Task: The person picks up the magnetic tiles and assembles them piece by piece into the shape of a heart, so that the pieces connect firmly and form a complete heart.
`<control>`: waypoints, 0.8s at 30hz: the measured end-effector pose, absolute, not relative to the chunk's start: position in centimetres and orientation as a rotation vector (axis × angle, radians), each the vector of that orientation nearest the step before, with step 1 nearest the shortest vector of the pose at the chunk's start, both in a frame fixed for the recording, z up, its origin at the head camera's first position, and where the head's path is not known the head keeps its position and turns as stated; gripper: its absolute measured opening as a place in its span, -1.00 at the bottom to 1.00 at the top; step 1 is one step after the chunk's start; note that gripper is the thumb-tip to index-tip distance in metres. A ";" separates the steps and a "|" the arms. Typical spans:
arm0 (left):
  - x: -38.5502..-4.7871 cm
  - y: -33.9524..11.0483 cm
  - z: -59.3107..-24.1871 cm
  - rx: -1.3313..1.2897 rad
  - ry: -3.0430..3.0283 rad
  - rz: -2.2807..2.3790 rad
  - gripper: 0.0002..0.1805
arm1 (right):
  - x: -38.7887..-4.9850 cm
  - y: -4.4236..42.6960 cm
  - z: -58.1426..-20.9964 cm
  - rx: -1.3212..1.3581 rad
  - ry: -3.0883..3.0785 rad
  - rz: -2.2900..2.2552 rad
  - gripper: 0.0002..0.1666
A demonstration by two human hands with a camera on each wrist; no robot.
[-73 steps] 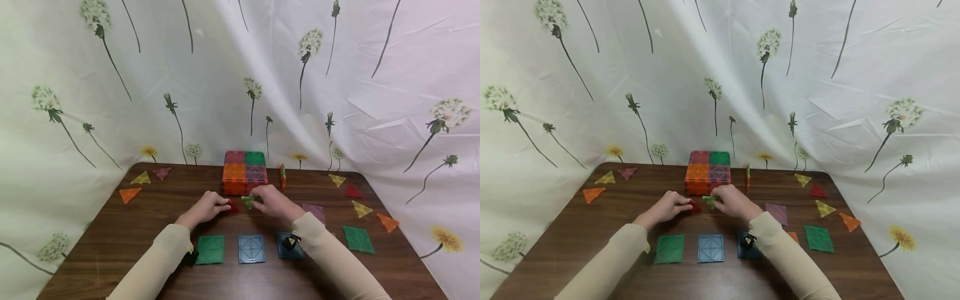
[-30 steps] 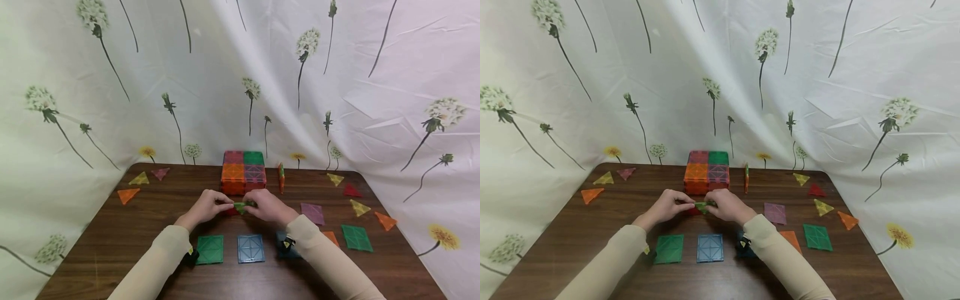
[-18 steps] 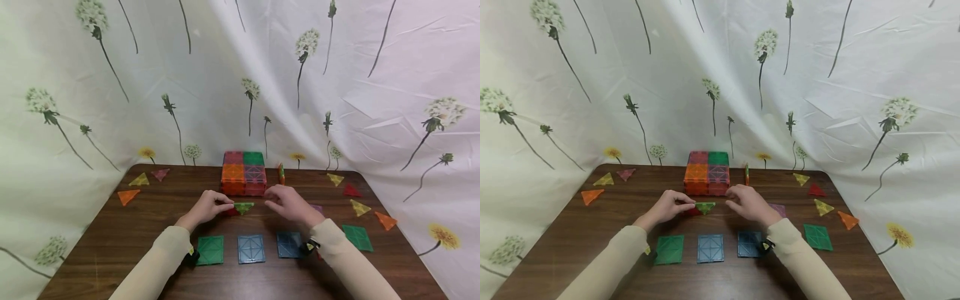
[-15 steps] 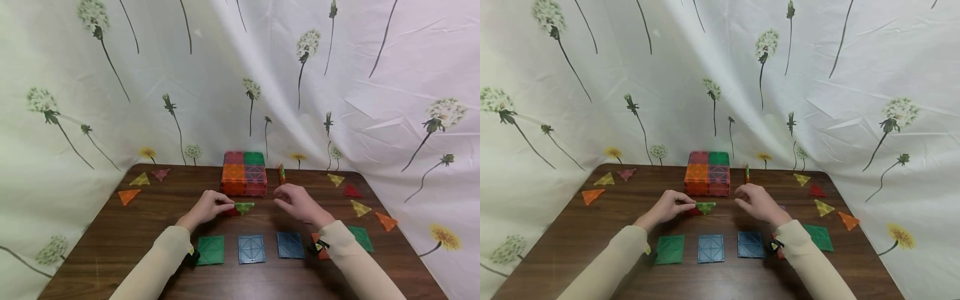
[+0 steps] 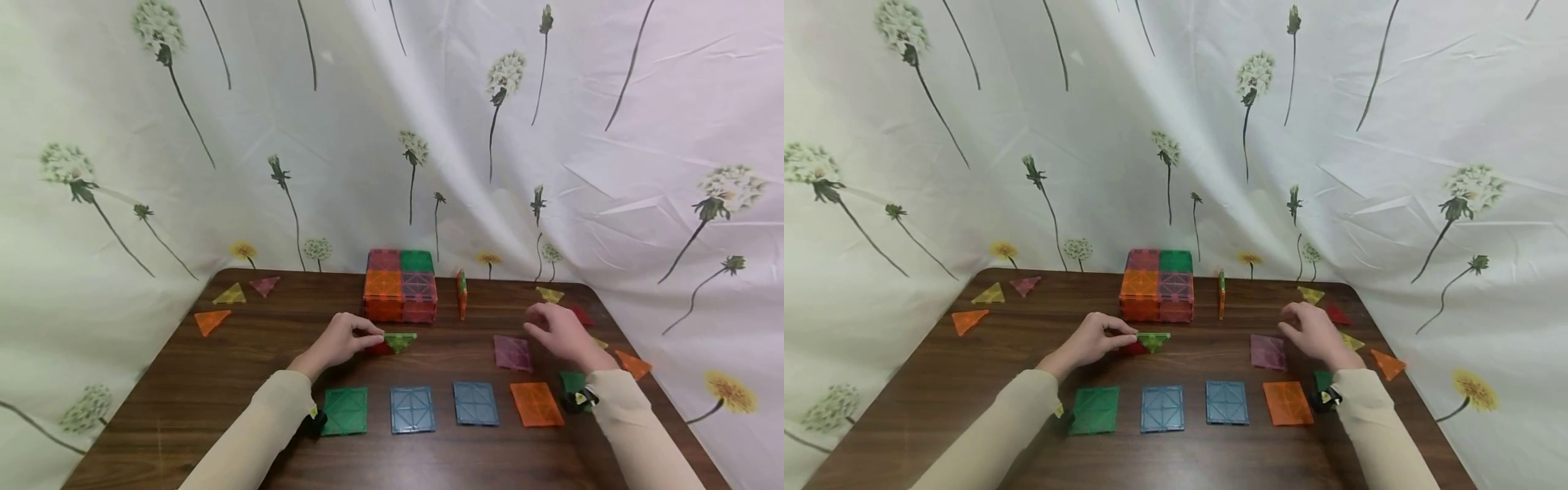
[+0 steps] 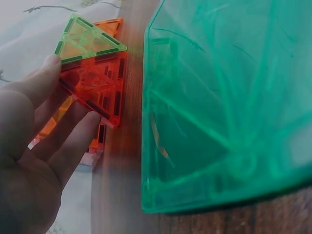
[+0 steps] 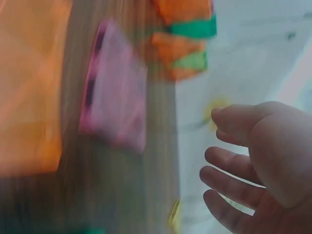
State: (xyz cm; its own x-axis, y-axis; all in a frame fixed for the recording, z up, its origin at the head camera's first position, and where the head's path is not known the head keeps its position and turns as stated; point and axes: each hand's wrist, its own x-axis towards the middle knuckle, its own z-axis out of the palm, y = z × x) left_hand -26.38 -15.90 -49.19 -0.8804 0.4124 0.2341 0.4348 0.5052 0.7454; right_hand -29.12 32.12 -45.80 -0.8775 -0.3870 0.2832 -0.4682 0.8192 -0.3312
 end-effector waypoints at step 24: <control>-26.4 -16.0 -49.3 -0.791 -2.694 -1.400 -0.87 | -28.3 41.7 -46.7 0.462 -3.153 0.326 -0.38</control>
State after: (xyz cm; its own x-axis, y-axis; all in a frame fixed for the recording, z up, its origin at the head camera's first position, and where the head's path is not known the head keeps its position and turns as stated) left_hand -26.37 -16.03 -49.29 -0.8730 0.4309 0.2285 0.4346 0.4745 0.7655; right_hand -28.29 41.70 -46.66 -0.9566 -0.2899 -0.0310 -0.2774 0.9378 -0.2088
